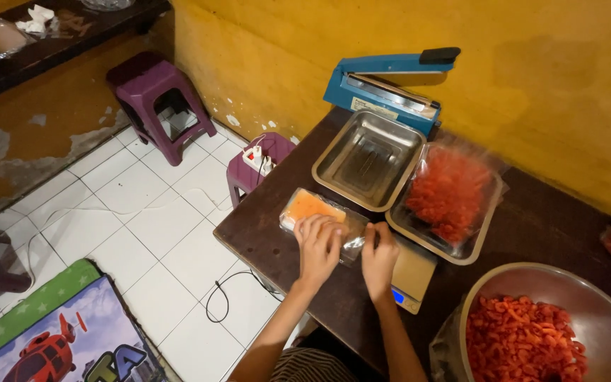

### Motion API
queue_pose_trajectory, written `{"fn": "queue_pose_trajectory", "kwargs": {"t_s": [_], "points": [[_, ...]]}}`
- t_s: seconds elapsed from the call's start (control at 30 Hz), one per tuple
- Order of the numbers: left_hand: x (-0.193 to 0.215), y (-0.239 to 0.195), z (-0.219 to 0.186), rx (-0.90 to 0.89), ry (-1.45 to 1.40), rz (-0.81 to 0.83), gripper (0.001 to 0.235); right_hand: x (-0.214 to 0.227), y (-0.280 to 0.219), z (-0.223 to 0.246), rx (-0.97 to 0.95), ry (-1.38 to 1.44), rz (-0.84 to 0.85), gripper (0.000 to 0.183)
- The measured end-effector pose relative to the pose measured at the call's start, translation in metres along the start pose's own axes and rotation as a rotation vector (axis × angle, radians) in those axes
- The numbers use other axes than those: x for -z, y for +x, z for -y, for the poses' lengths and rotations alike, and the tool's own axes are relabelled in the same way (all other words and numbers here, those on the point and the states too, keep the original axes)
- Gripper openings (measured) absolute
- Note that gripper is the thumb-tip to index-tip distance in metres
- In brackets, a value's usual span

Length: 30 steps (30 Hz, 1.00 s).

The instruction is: The person scoops red dried shrimp from a large metal bowl into small plastic bags using a green spoon. They place each filled bag onto a digital scale to check the weight, then move the bag into a metal tray. The process repeats with multiple bags.

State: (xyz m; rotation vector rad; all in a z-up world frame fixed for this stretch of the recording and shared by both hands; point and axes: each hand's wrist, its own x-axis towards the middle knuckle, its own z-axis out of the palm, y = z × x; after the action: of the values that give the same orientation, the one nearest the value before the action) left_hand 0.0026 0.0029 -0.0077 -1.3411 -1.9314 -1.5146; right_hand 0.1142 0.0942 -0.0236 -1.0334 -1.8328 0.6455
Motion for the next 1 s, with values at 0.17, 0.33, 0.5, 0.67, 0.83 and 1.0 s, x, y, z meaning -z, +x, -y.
{"fn": "queue_pose_trajectory", "kwargs": {"t_s": [0.17,0.33,0.5,0.67,0.83,1.0], "points": [[0.0,0.001,-0.006,-0.108,-0.042,0.012,0.014,0.015,0.008,-0.001,0.089,0.065,-0.211,0.024],[0.004,0.003,-0.007,-0.14,-0.107,0.055,0.033,0.023,0.008,-0.011,0.157,0.075,-0.407,0.025],[0.013,0.008,-0.028,-0.153,-0.296,0.147,0.056,0.064,0.004,0.037,0.149,0.412,-0.409,0.019],[0.006,0.008,-0.088,0.077,-0.955,0.374,0.057,0.102,-0.028,0.056,0.137,0.475,-0.482,0.018],[0.017,0.031,-0.16,0.281,-1.204,0.577,0.033,0.151,-0.065,0.105,0.035,0.473,-0.453,0.03],[-0.006,0.023,-0.197,0.194,-1.263,0.887,0.014,0.193,-0.103,0.089,-0.007,0.26,-0.5,0.042]]}}
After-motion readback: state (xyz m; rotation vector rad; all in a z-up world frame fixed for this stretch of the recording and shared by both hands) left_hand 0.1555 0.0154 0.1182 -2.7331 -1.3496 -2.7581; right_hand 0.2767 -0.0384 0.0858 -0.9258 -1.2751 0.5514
